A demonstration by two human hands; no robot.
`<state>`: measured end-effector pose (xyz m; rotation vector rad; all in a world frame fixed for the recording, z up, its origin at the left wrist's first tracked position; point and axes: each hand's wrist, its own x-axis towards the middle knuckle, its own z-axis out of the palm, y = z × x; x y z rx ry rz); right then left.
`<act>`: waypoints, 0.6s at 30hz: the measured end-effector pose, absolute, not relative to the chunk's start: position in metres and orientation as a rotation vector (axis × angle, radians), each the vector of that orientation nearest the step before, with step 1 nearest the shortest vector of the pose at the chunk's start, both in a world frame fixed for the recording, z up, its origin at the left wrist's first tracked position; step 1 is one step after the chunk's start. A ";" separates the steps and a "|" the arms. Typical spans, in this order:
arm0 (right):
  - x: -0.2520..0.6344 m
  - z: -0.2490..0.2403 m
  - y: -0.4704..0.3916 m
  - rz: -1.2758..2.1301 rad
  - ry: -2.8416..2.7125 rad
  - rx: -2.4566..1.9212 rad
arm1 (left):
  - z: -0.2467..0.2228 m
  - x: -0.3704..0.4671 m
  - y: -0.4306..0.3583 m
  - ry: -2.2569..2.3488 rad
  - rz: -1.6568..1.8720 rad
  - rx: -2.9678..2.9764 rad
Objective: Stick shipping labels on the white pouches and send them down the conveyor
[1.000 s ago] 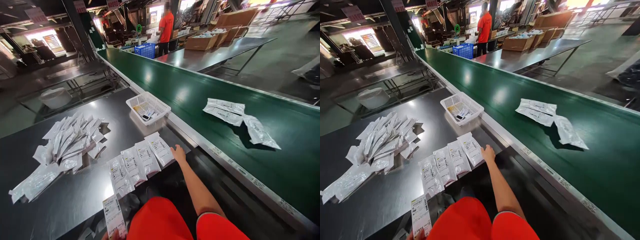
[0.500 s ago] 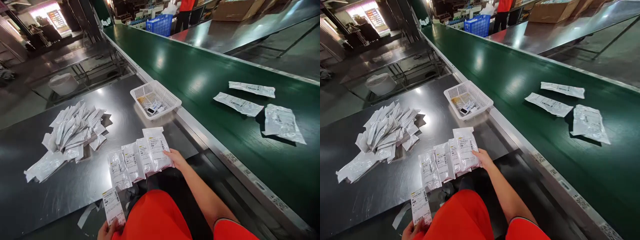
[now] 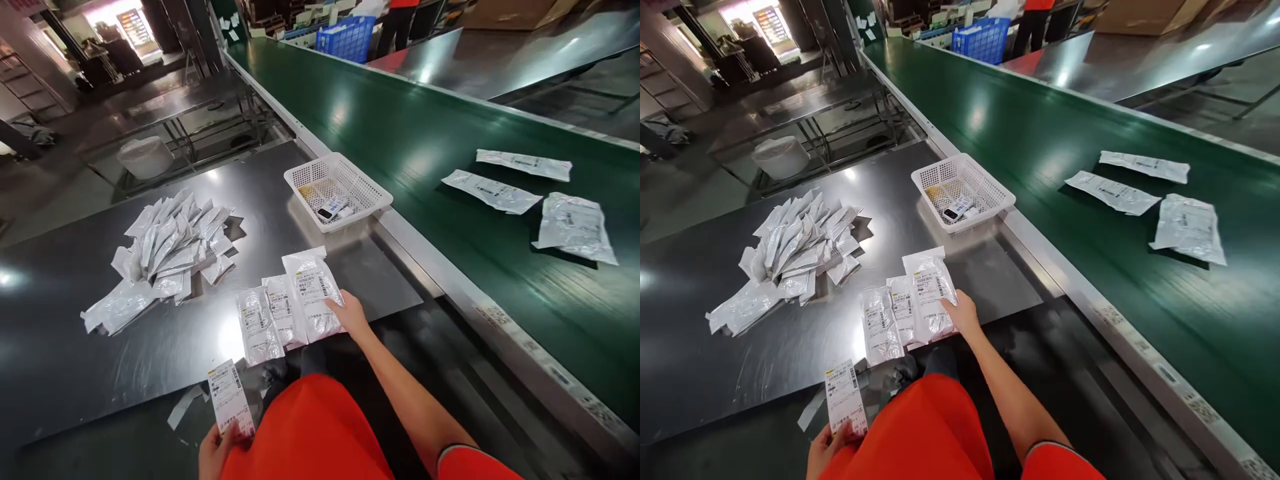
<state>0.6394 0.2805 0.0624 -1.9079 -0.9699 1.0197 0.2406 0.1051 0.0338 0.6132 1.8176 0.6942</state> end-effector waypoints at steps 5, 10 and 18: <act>0.555 0.043 0.288 1.198 -0.832 -1.868 | 0.030 0.220 0.113 1.757 0.669 0.679; 0.517 0.017 0.298 1.177 -0.843 -2.269 | 0.041 0.202 0.121 1.805 0.687 0.789; 0.524 0.004 0.315 1.198 -1.048 -2.041 | 0.027 0.182 0.104 1.857 0.661 0.773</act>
